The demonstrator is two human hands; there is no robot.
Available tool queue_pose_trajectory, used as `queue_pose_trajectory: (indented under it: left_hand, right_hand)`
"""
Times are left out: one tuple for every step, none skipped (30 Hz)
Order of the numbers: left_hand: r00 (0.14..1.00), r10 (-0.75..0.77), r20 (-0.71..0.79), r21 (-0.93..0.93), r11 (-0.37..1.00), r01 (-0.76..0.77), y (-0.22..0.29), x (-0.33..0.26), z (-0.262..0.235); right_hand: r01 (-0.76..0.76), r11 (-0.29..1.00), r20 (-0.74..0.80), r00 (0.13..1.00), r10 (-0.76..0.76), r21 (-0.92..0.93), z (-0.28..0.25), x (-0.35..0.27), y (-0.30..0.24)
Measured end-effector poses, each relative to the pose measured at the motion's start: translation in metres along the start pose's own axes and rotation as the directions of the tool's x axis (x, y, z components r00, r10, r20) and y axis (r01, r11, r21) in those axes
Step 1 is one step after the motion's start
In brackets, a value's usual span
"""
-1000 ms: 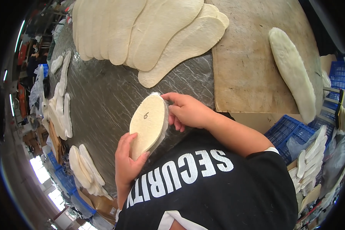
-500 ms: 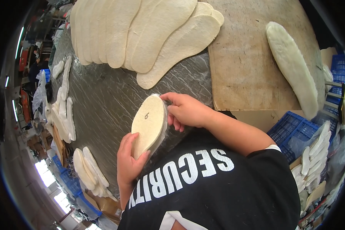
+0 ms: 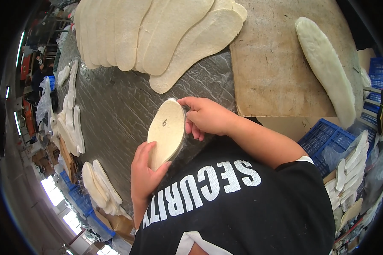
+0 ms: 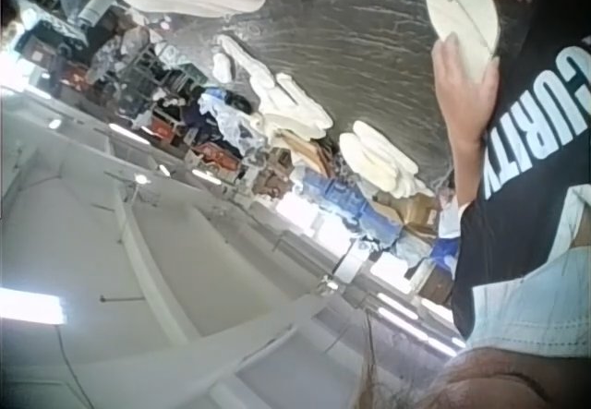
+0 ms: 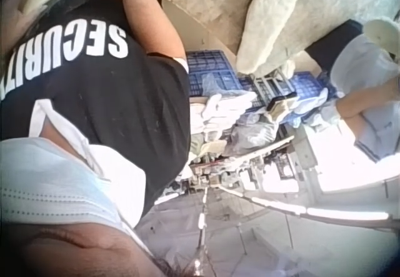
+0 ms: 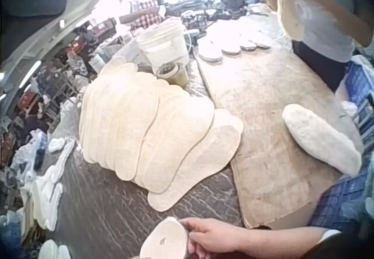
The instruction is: Attaching fuzzy lining to shoe insole components on a work table.
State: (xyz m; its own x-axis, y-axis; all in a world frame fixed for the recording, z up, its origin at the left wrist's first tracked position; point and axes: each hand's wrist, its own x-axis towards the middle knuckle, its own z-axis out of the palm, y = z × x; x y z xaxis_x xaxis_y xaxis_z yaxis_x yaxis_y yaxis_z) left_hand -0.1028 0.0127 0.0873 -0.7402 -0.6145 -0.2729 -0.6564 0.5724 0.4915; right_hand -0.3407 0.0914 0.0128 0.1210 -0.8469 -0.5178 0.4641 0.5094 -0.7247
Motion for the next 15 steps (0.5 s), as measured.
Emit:
queue_pose_trajectory:
  left_hand:
    - [1.0, -0.001, 0.0, 0.001, 1.0, 0.001, 0.0006, 0.0001, 0.0003]
    - [1.0, -0.008, 0.001, 0.015, 1.0, 0.008, 0.0014, 0.0002, 0.0006]
    - [1.0, -0.016, 0.001, 0.03, 0.999, 0.015, 0.0019, 0.0002, 0.0009]
    - [1.0, -0.016, 0.001, 0.03, 0.999, 0.016, 0.0018, 0.0004, 0.0015]
    - [1.0, -0.019, 0.004, 0.035, 0.999, 0.019, 0.0014, 0.0008, 0.0024]
    - [1.0, -0.022, 0.007, 0.04, 0.999, 0.022, 0.001, 0.0011, 0.0031]
    - [1.0, -0.022, 0.007, 0.039, 0.999, 0.022, 0.001, 0.0018, 0.0035]
    - [1.0, -0.014, 0.01, 0.05, 0.999, 0.013, 0.001, 0.003, 0.0039]
    - [1.0, -0.008, 0.011, 0.061, 0.998, 0.008, 0.0012, 0.0028, 0.0039]
    - [1.0, -0.01, 0.01, 0.061, 0.998, 0.009, 0.0011, 0.0028, 0.0043]
    - [1.0, -0.002, 0.007, 0.07, 0.998, 0.001, 0.0007, 0.0029, 0.0049]
    - [1.0, 0.006, 0.003, 0.079, 0.997, -0.006, 0.0005, 0.0027, 0.0052]
    - [1.0, 0.005, 0.002, 0.079, 0.997, -0.005, 0.0008, 0.0026, 0.0049]
    - [1.0, 0.007, 0.002, 0.084, 0.996, -0.007, 0.0014, 0.0025, 0.0043]
    - [1.0, 0.012, 0.005, 0.086, 0.996, -0.012, 0.001, 0.0036, 0.005]
  right_hand:
    - [0.004, 1.0, 0.003, 1.0, -0.004, 0.01, -0.0002, 0.0, 0.0004]
    - [0.005, 1.0, 0.003, 1.0, -0.005, 0.011, -0.0003, -0.0002, 0.0006]
    - [0.004, 1.0, 0.002, 1.0, -0.004, 0.017, -0.0003, -0.0002, 0.0008]
    - [0.004, 1.0, 0.0, 1.0, -0.004, 0.024, -0.0003, -0.0003, 0.001]
    - [0.004, 1.0, 0.0, 1.0, -0.004, 0.024, -0.0003, -0.0006, 0.0007]
    - [0.002, 1.0, -0.003, 1.0, -0.002, 0.022, -0.0003, -0.001, 0.0002]
    - [0.001, 1.0, -0.007, 1.0, -0.001, 0.019, -0.0005, -0.0012, 0.0001]
    - [0.0, 1.0, -0.008, 1.0, 0.0, 0.02, -0.0008, -0.0011, 0.0004]
    - [0.001, 1.0, -0.012, 1.0, 0.0, 0.023, -0.0004, -0.001, 0.0008]
    - [0.001, 1.0, -0.016, 1.0, -0.001, 0.025, -0.0002, -0.0011, 0.0011]
    - [0.001, 1.0, -0.015, 1.0, 0.0, 0.025, -0.0002, -0.0016, 0.001]
    - [0.0, 1.0, -0.016, 1.0, 0.0, 0.026, 0.0, -0.0024, 0.0006]
    - [0.0, 1.0, -0.018, 1.0, 0.001, 0.026, 0.0005, -0.003, 0.0001]
    - [0.0, 1.0, -0.016, 1.0, 0.001, 0.025, 0.0013, -0.0034, -0.0004]
    - [0.001, 1.0, -0.032, 0.999, 0.0, 0.023, 0.0015, -0.0035, 0.0]
